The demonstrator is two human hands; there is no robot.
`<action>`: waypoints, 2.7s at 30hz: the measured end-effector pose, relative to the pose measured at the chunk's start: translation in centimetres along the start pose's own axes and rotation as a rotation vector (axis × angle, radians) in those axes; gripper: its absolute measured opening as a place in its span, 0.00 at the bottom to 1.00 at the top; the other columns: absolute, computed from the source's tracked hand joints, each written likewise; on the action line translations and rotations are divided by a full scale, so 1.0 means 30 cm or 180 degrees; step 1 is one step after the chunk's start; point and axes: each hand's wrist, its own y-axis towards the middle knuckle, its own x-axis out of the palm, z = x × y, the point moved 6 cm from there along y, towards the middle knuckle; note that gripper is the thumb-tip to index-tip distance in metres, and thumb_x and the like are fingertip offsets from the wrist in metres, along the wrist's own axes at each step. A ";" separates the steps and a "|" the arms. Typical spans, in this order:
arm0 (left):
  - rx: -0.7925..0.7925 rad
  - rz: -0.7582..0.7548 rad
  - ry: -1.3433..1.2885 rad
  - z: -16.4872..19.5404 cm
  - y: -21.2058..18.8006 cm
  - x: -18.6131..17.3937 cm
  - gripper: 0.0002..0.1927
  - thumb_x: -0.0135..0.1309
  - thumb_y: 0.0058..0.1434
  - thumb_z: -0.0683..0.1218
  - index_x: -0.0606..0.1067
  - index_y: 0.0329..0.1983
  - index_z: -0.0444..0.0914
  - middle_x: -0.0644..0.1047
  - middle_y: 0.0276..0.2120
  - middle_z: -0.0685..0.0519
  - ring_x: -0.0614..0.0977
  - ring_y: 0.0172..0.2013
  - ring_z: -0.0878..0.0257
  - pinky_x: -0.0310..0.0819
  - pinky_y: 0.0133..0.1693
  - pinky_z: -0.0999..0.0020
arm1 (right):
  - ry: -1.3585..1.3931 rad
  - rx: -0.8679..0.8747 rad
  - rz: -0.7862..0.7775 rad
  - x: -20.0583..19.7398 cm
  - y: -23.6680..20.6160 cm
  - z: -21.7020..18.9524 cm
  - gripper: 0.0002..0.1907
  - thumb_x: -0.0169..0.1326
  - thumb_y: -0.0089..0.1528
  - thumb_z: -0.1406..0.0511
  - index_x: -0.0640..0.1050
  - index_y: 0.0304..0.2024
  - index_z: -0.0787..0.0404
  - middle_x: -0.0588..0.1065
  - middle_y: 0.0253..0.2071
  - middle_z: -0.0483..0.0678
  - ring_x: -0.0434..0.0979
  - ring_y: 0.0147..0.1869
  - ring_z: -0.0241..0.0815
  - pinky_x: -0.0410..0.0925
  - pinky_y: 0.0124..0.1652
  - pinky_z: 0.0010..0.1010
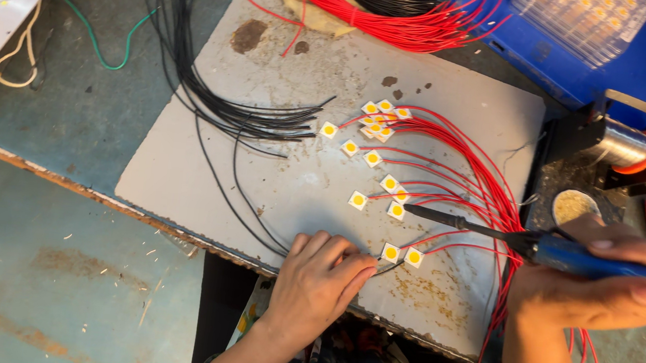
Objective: The person solders red and black wires to the terminals of small square LED modules laid on a workbench. They use a soldering iron and solder wire, then gather the completed LED assemblies into a bundle.
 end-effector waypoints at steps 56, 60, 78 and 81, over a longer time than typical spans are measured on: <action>0.1649 0.1001 0.0187 -0.322 0.043 0.133 0.09 0.63 0.52 0.47 0.83 0.36 0.44 0.76 0.25 0.57 0.77 0.28 0.63 0.74 0.37 0.65 | -0.1747 0.0123 -0.0381 -0.086 0.340 0.269 0.10 0.62 0.65 0.63 0.80 0.47 0.58 0.78 0.38 0.47 0.76 0.34 0.38 0.70 0.35 0.30; 0.1524 0.0975 0.0284 -0.321 0.038 0.123 0.07 0.60 0.54 0.49 0.82 0.36 0.45 0.77 0.27 0.57 0.78 0.30 0.62 0.74 0.39 0.64 | -0.1460 0.1057 -0.0241 -0.088 0.275 0.318 0.26 0.63 0.63 0.63 0.71 0.61 0.58 0.72 0.29 0.43 0.70 0.28 0.31 0.66 0.29 0.27; -0.1544 0.2989 -0.0113 -0.241 -0.471 -0.099 0.22 0.56 0.67 0.49 0.70 0.61 0.36 0.68 0.52 0.45 0.70 0.52 0.55 0.59 0.57 0.57 | 0.1720 0.1007 -0.4982 0.184 -0.767 -0.386 0.07 0.60 0.66 0.64 0.81 0.40 0.62 0.81 0.34 0.48 0.82 0.39 0.37 0.74 0.39 0.30; -0.2267 0.3231 -0.1945 -0.387 -0.586 -0.019 0.21 0.58 0.66 0.47 0.70 0.60 0.37 0.71 0.45 0.51 0.75 0.46 0.63 0.71 0.52 0.66 | 0.1397 0.3735 -0.4897 0.255 -0.862 -0.271 0.11 0.53 0.66 0.62 0.81 0.41 0.61 0.79 0.28 0.45 0.79 0.28 0.34 0.74 0.29 0.27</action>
